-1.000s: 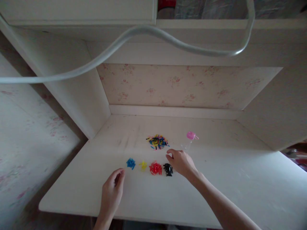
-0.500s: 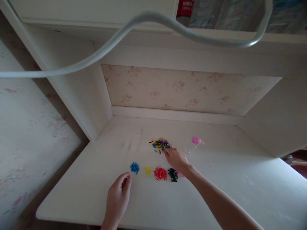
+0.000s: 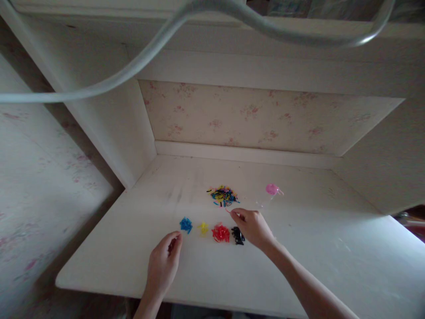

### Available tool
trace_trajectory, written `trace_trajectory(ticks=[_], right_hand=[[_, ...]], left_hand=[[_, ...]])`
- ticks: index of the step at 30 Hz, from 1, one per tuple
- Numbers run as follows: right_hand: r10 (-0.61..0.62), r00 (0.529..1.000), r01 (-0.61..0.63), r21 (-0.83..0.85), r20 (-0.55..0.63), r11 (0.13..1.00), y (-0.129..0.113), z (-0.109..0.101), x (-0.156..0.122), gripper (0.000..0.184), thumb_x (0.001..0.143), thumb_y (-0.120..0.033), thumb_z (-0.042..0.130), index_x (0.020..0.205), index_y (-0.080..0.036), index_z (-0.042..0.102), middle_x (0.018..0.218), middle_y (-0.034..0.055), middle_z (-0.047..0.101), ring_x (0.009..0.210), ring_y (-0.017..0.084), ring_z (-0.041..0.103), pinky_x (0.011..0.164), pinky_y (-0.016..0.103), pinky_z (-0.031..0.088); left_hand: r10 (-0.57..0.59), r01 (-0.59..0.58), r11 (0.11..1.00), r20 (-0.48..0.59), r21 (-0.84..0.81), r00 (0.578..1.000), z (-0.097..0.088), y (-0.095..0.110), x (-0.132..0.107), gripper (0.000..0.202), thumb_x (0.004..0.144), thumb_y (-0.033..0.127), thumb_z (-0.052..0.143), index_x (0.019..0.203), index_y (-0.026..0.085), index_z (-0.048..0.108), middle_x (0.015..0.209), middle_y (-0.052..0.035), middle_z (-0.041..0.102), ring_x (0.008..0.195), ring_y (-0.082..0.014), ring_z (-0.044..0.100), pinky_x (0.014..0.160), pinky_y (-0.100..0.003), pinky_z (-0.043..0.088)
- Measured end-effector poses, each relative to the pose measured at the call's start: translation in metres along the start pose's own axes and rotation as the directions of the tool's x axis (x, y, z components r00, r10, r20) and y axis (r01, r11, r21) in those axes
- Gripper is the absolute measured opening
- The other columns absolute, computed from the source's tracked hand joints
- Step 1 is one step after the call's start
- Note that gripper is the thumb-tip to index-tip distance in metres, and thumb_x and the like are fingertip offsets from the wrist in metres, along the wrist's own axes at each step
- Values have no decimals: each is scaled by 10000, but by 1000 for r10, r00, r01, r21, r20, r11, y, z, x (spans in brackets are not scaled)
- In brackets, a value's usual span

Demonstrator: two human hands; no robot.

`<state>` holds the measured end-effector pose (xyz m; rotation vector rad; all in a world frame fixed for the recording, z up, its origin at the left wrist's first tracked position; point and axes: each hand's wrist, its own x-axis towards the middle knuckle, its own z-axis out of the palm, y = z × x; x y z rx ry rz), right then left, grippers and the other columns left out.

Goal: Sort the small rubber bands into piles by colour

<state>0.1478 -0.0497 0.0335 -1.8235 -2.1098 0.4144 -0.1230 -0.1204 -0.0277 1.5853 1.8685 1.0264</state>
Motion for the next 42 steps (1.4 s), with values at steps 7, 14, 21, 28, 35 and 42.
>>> trace_trajectory(ticks=[7, 14, 21, 28, 35, 42], right_hand=[[-131, 991, 127, -118, -25, 985, -15, 16, -42, 319, 928, -305, 370, 797, -264, 658, 689, -22, 698, 592, 115, 608, 515, 219, 248], [-145, 988, 130, -216, -56, 968, -15, 27, -44, 309, 928, -291, 375, 774, -251, 640, 692, -18, 694, 555, 106, 591, 492, 261, 149], [-152, 987, 140, -213, -42, 967, -15, 28, -44, 334, 930, -291, 379, 726, -235, 638, 669, -9, 687, 537, 100, 580, 485, 261, 152], [-163, 983, 149, -148, -83, 978, -4, 22, -49, 311, 923, -283, 386, 789, -256, 665, 676, -21, 691, 548, 99, 600, 488, 233, 224], [-60, 966, 75, 53, -251, 996, 24, 17, -67, 299, 888, -339, 434, 778, -230, 690, 535, -22, 607, 447, 83, 493, 504, 193, 307], [393, 888, -243, 482, -240, 842, 99, 2, -81, 365, 784, -505, 535, 761, -174, 686, 516, -36, 487, 456, 78, 407, 452, 175, 321]], left_hand=[[-13, 12, 1000, -35, -15, 999, 1, 0, -1, 349, 850, 480, 465, 919, 199, 661, 852, -36, 714, 680, -155, 652, 624, -242, 518], [-19, 19, 1000, -1, -8, 1000, 0, 2, 0, 351, 854, 488, 463, 941, 207, 655, 932, -42, 710, 760, -167, 659, 690, -260, 520], [-4, 4, 1000, -3, 6, 1000, -1, 0, -1, 350, 855, 488, 464, 944, 207, 654, 932, -37, 707, 781, -167, 656, 709, -262, 515], [-7, 7, 1000, -6, 22, 1000, 1, 2, 1, 350, 856, 484, 459, 951, 208, 654, 950, -39, 708, 777, -165, 658, 707, -258, 519], [7, -5, 998, -25, 60, 1000, 1, 4, -1, 345, 854, 481, 463, 933, 206, 656, 921, -34, 711, 767, -157, 659, 685, -236, 517], [-1, 6, 994, -46, 105, 999, 3, 6, 2, 350, 832, 499, 479, 915, 215, 666, 892, -25, 723, 728, -158, 668, 667, -231, 526]])
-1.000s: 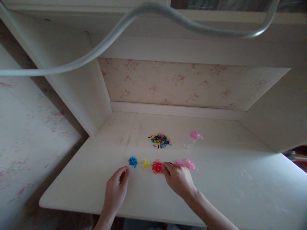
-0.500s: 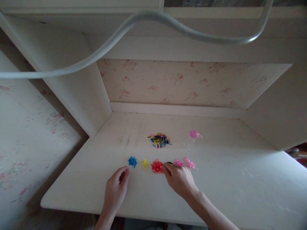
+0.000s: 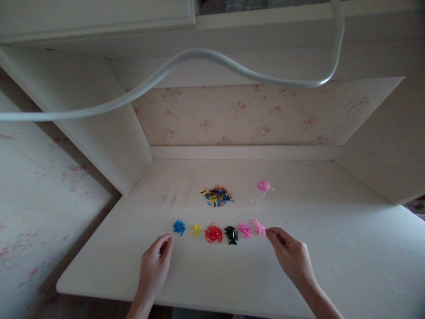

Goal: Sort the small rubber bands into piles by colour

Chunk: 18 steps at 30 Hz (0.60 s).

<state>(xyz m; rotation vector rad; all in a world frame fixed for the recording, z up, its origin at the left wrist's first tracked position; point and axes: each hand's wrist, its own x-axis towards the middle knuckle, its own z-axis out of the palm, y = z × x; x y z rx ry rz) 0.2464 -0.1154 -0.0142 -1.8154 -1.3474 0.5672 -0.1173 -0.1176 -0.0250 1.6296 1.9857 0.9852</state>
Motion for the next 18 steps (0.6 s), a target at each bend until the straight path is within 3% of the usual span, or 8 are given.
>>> trace_trajectory(ticks=[3, 5, 10, 14, 18], right_hand=[[213, 975, -197, 203, -62, 959, 29, -15, 14, 400, 757, -534, 555, 797, -154, 672, 554, -25, 492, 500, 96, 424, 444, 186, 322], [279, 954, -237, 294, -108, 926, 43, -20, 18, 423, 757, -545, 554, 811, -140, 664, 562, -22, 480, 505, 100, 415, 438, 193, 316], [220, 974, -209, 173, -45, 962, 46, -21, 17, 418, 764, -558, 546, 841, -167, 669, 583, -19, 510, 551, 112, 452, 477, 188, 339], [181, 983, -177, 98, -32, 979, 37, -23, 17, 431, 777, -572, 514, 805, -170, 666, 612, -4, 562, 590, 132, 500, 516, 187, 372], [166, 986, -164, 83, -28, 983, 36, -24, 20, 440, 780, -582, 496, 797, -176, 666, 625, -4, 584, 603, 134, 521, 536, 178, 389]], left_hand=[[7, -7, 1000, -26, 19, 1000, -1, 2, 0, 354, 823, 499, 482, 899, 211, 674, 898, -36, 726, 733, -170, 671, 656, -237, 530], [0, 2, 1000, -50, 24, 999, -3, 3, 0, 353, 822, 496, 483, 894, 209, 676, 896, -40, 726, 751, -177, 672, 658, -239, 531], [-45, 50, 998, -98, 48, 994, -5, 13, 1, 363, 820, 509, 480, 897, 210, 672, 882, -37, 723, 748, -175, 667, 653, -240, 525], [104, -106, 988, 22, 117, 994, 6, 49, 13, 336, 856, 459, 445, 919, 215, 667, 880, -33, 713, 715, -147, 645, 669, -232, 502], [295, -345, 913, 232, 218, 927, 32, 96, 39, 281, 881, 372, 433, 907, 217, 665, 895, -32, 695, 760, -132, 626, 727, -230, 463]])
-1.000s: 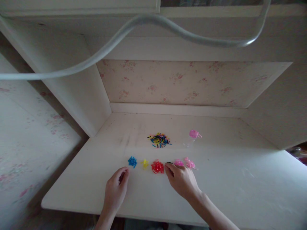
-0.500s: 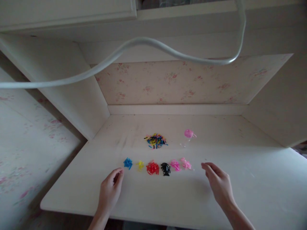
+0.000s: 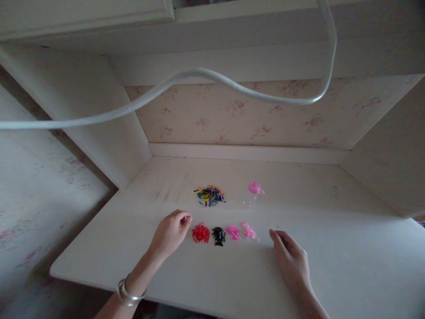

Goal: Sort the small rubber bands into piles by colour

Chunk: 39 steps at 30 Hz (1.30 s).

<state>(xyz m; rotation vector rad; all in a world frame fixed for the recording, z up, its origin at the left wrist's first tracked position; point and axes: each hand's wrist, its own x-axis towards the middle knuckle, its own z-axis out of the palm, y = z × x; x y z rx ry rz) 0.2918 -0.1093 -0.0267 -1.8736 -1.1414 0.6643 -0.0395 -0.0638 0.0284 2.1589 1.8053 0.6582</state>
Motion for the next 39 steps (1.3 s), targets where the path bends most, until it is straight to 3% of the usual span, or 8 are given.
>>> trace_trajectory(ticks=[3, 7, 16, 22, 29, 39], right_hand=[[-3, 1000, 3, -5, -4, 1000, 1, 0, 0, 457, 777, -598, 485, 796, -179, 665, 617, -8, 585, 590, 132, 520, 529, 177, 387], [0, 1000, 0, -24, -2, 1000, 1, 0, 1, 459, 782, -604, 483, 788, -181, 660, 632, -7, 601, 602, 133, 542, 530, 174, 391], [-17, 1000, 16, -50, -20, 999, -1, 1, 5, 451, 799, -589, 466, 786, -185, 666, 582, -13, 582, 551, 123, 525, 509, 172, 390], [-35, 999, 34, -58, -22, 998, -4, 1, 4, 456, 805, -591, 458, 749, -182, 653, 587, -6, 586, 564, 130, 538, 511, 172, 390], [-30, 999, 29, -44, -22, 999, 1, 3, 5, 453, 805, -589, 465, 758, -182, 659, 591, -14, 564, 558, 118, 521, 515, 165, 388], [-48, 998, 47, -46, -39, 998, -1, 2, 4, 468, 795, -590, 467, 777, -174, 680, 617, 3, 610, 570, 129, 545, 512, 173, 395]], left_hand=[[-9, 0, 989, 60, 150, 998, 13, 15, 33, 230, 866, 348, 472, 883, 225, 666, 890, -27, 689, 757, -130, 625, 708, -228, 445], [-38, 23, 975, 61, 221, 997, 34, 17, 62, 224, 871, 342, 472, 905, 237, 667, 976, -34, 680, 809, -148, 631, 709, -240, 435], [-50, 15, 958, 113, 285, 992, 51, 18, 80, 264, 893, 325, 432, 882, 248, 684, 1031, -47, 669, 836, -176, 635, 726, -276, 438], [-49, 4, 956, 147, 294, 988, 53, 18, 82, 270, 891, 339, 442, 926, 254, 696, 1047, -64, 664, 876, -178, 632, 747, -272, 442], [-46, 8, 963, 135, 268, 990, 49, 20, 80, 262, 891, 287, 438, 856, 226, 690, 1054, -60, 663, 870, -178, 635, 740, -273, 444], [-16, 9, 989, 42, 147, 999, 24, 18, 77, 262, 898, 302, 433, 935, 215, 677, 995, -53, 687, 870, -155, 632, 773, -236, 438]])
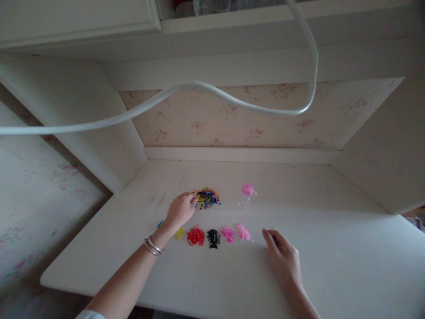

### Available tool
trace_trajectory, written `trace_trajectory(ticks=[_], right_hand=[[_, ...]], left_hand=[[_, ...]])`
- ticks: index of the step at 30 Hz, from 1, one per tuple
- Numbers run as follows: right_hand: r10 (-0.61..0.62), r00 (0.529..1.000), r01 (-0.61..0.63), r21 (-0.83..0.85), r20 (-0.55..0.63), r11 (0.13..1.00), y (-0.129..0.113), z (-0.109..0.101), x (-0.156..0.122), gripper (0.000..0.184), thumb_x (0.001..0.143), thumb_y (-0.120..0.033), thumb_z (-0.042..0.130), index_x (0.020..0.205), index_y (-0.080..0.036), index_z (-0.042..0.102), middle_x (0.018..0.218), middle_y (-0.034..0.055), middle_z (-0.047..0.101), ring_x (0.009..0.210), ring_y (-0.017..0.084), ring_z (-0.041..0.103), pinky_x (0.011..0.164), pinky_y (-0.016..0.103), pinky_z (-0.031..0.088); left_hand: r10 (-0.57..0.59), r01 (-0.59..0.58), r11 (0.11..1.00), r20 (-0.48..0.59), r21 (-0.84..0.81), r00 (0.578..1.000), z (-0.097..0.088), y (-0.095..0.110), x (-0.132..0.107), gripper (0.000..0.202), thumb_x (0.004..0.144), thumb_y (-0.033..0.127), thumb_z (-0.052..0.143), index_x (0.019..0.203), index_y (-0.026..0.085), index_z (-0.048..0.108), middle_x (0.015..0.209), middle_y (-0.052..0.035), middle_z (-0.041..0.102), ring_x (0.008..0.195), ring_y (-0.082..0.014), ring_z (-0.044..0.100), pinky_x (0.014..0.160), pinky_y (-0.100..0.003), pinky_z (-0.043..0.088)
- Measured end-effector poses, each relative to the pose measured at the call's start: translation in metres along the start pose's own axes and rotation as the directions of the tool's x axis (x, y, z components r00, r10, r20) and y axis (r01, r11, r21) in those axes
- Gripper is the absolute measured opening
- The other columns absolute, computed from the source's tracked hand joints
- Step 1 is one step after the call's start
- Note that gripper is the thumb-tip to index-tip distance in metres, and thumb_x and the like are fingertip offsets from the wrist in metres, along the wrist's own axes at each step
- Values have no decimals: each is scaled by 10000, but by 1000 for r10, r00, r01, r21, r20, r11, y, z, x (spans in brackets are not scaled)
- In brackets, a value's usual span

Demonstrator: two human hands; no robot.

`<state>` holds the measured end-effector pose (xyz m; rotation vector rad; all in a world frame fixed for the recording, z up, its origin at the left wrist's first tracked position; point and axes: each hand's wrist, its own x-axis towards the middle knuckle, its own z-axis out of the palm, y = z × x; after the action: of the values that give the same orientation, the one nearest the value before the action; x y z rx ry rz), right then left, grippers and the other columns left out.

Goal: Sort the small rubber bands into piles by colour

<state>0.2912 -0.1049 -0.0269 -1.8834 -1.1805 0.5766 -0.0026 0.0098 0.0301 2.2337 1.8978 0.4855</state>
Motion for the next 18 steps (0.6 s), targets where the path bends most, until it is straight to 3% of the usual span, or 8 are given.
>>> trace_trajectory(ticks=[5, 11, 18], right_hand=[[12, 1000, -12, -30, 14, 999, 2, 0, 0, 469, 793, -600, 464, 774, -183, 677, 603, -7, 605, 563, 126, 537, 521, 174, 393], [34, 999, -33, -50, 23, 998, 3, 0, 0, 463, 788, -604, 470, 790, -194, 684, 666, 0, 656, 641, 145, 591, 565, 178, 410], [7, 1000, -5, -59, 27, 998, 4, 1, 0, 451, 785, -582, 483, 800, -184, 694, 709, 15, 676, 655, 151, 606, 546, 179, 408]], left_hand=[[9, -11, 999, -38, -50, 999, -15, -13, -21, 283, 905, 337, 410, 928, 203, 658, 956, -58, 695, 857, -163, 633, 768, -244, 437], [-45, 42, 994, -26, -96, 999, -22, -28, -66, 335, 918, 386, 356, 891, 190, 626, 876, -57, 692, 769, -152, 636, 690, -234, 446], [-144, 143, 989, 27, 25, 989, -22, -38, -108, 252, 898, 365, 405, 874, 227, 615, 917, -30, 689, 813, -165, 652, 706, -244, 437]])
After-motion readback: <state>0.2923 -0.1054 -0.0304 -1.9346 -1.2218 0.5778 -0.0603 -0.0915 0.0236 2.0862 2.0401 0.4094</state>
